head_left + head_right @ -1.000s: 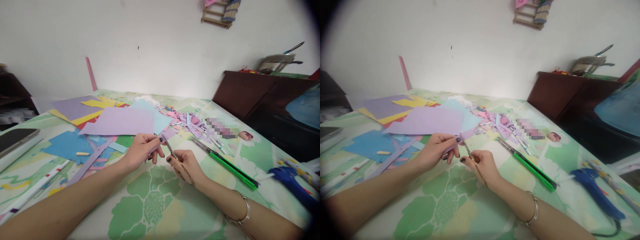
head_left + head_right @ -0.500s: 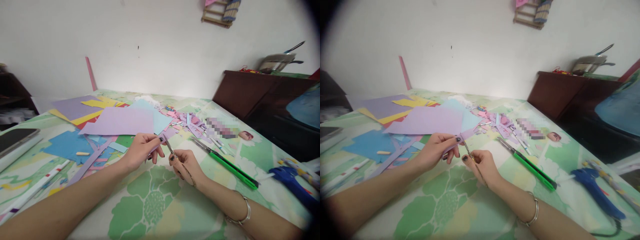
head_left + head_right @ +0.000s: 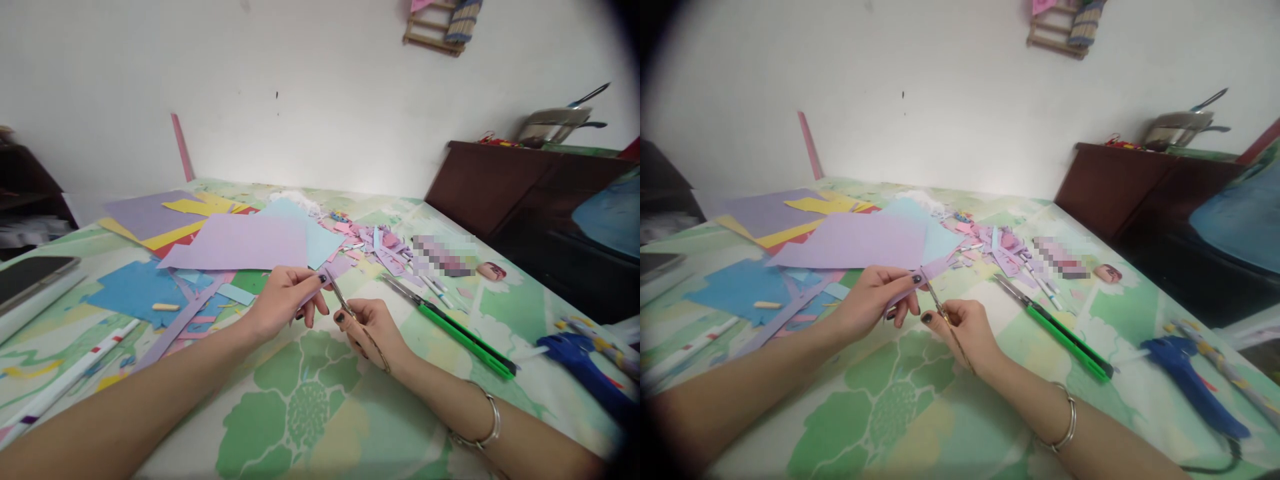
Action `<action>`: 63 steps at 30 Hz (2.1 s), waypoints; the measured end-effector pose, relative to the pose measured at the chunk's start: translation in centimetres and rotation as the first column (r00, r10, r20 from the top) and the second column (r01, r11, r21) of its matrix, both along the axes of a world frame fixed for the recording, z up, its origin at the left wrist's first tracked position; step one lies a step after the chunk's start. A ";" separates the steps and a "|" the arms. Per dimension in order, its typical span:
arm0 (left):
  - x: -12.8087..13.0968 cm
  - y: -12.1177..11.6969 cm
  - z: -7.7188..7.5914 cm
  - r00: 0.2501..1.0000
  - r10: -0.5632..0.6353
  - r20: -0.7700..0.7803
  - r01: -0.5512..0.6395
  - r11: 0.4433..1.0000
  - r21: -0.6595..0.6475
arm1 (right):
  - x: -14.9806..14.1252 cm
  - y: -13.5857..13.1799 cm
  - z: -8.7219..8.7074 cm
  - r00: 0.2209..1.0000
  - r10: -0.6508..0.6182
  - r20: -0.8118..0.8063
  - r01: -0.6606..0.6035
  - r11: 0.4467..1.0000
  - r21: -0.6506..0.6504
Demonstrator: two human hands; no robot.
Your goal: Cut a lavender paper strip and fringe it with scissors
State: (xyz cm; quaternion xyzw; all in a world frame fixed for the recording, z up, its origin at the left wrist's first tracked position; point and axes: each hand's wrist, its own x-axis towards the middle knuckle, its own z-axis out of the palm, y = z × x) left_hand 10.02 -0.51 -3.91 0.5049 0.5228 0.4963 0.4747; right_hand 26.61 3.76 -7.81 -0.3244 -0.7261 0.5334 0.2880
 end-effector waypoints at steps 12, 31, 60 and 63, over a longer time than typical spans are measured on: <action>0.1 -0.2 0.2 1.000 0.007 -0.012 -0.007 1.000 0.004 | -0.1 -0.1 0.2 0.998 -0.046 0.038 0.045 0.999 0.010; 0.0 0.1 0.0 1.000 -0.002 -0.023 0.003 1.000 0.008 | 0.1 0.3 0.0 0.998 0.055 -0.009 -0.055 0.998 -0.011; 0.0 0.6 -1.2 0.976 -0.027 -0.216 0.041 0.997 0.062 | 0.6 3.1 2.8 0.963 -0.006 -0.268 -0.009 0.998 -0.055; 0.1 0.7 -1.2 0.970 -0.012 -0.242 0.031 0.997 0.075 | 0.6 2.9 3.0 0.967 -0.001 -0.255 -0.009 0.999 -0.038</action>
